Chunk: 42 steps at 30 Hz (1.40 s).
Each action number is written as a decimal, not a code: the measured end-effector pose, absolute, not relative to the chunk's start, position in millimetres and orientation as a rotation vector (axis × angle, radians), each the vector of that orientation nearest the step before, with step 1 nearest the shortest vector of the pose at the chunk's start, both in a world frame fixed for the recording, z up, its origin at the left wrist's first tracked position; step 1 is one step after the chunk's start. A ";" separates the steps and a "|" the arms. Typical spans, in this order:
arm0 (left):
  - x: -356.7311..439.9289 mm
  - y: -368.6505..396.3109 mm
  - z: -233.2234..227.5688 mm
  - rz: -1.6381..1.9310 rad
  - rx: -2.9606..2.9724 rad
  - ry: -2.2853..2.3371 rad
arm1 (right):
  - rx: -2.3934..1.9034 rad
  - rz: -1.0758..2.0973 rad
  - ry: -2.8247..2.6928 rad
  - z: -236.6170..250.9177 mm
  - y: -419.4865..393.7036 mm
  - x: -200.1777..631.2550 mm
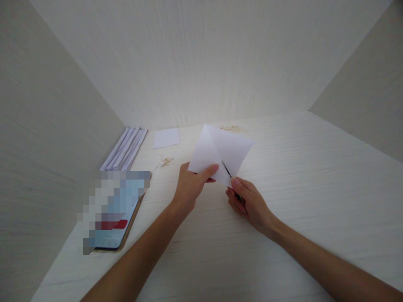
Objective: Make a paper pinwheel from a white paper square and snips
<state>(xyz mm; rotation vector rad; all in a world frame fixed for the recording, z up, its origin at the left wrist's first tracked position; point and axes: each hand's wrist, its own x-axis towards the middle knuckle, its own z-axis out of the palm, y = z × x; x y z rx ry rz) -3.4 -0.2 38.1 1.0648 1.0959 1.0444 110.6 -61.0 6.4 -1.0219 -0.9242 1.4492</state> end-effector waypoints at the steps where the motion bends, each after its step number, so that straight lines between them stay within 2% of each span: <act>1: -3.3 -0.3 38.0 1.037 1.067 1.096 | -1.026 1.454 -0.919 6.5 -60.9 110.7; 23: -25.8 21.5 49.0 1.087 1.124 1.058 | -1.039 1.450 -0.973 3.3 -60.4 112.5; 37: -12.1 13.4 42.2 1.131 0.851 0.891 | -0.965 1.296 -0.976 -3.1 -58.9 111.5; 42: -10.9 11.6 42.6 1.098 0.833 0.932 | -0.990 1.355 -0.965 0.4 -60.7 111.5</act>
